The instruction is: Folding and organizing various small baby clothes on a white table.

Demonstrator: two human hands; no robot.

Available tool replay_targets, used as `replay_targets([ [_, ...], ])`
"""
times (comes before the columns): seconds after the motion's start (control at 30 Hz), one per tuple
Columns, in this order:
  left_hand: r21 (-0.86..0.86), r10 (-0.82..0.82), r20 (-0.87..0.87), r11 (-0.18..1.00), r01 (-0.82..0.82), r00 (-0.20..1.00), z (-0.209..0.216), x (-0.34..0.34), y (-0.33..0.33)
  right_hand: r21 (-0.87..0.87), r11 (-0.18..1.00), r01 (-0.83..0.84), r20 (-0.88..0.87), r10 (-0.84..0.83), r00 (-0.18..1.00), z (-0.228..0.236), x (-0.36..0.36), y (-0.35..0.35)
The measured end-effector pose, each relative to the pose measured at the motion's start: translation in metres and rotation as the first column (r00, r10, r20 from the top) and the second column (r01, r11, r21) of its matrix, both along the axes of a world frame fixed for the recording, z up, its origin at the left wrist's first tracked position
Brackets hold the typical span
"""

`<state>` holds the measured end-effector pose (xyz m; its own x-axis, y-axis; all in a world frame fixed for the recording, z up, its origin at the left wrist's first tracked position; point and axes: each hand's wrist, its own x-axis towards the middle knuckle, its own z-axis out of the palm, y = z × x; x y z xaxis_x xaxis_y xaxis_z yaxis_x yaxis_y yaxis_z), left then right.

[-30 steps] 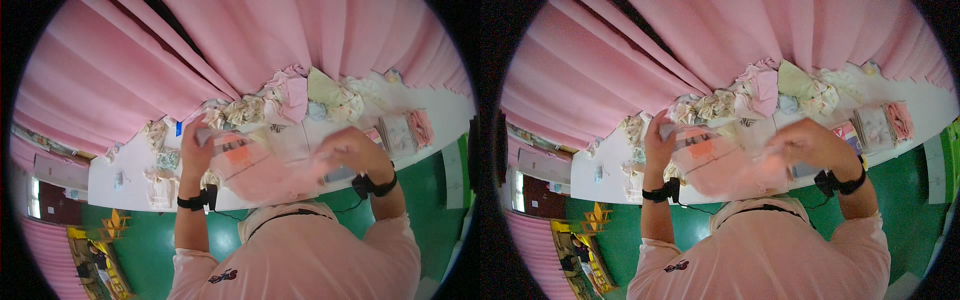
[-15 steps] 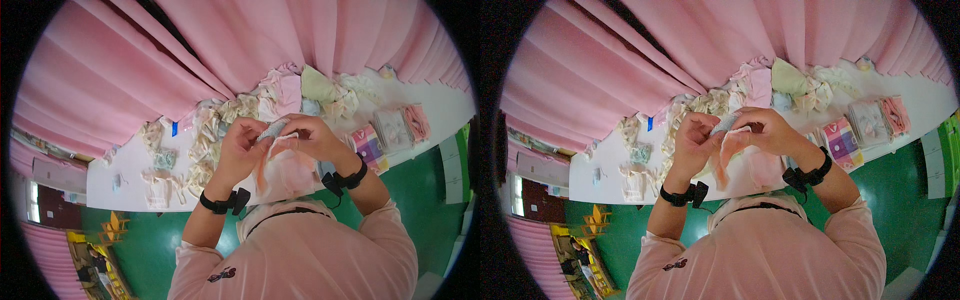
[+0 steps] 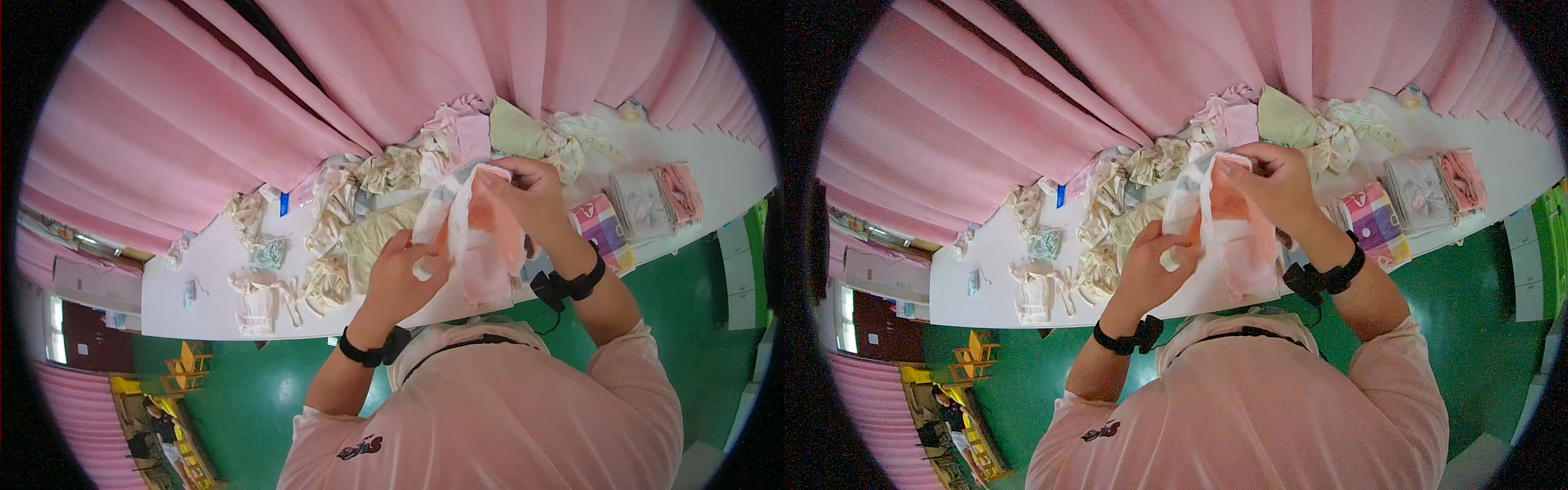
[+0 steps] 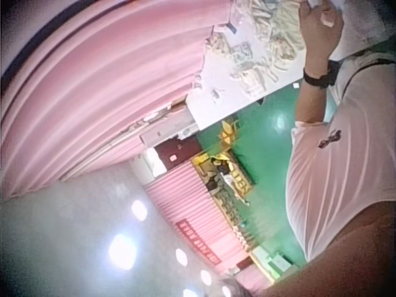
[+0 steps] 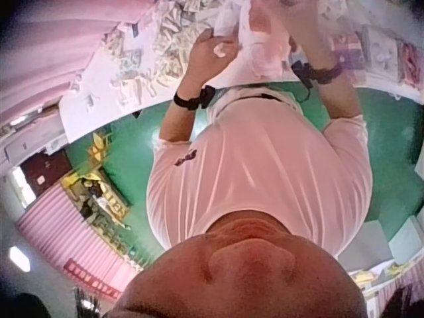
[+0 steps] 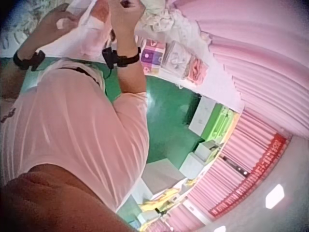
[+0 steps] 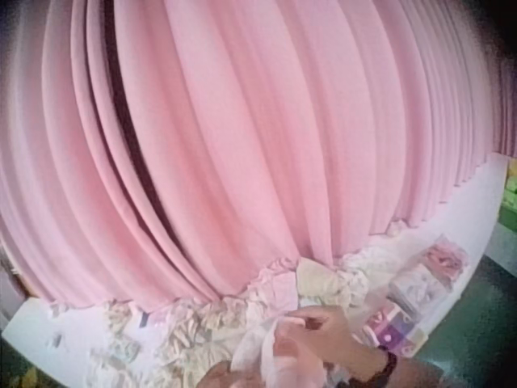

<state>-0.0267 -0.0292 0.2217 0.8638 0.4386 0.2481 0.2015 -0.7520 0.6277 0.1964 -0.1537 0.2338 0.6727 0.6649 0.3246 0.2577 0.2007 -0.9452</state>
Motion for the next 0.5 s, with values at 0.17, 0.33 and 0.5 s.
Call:
replay_targets([
  [0.17, 0.112, 0.027, -0.022, 0.993, -0.024, 0.999, 0.007, -0.010, 0.006, -0.077, 0.997, -0.004, -0.070, -0.001, 0.998, 0.005, 0.017, -0.014],
  [0.33, -0.114, 0.139, 0.022, 0.984, -0.135, 0.990, 0.003, -0.022, 0.026, -0.069, 0.992, -0.108, -0.203, 0.092, 0.975, -0.002, 0.031, -0.025],
  [0.5, -0.446, 0.114, 0.328, 0.894, 0.048, 0.938, 0.001, -0.039, 0.044, -0.032, 0.988, -0.148, -0.162, 0.141, 0.977, -0.016, 0.036, -0.033],
])
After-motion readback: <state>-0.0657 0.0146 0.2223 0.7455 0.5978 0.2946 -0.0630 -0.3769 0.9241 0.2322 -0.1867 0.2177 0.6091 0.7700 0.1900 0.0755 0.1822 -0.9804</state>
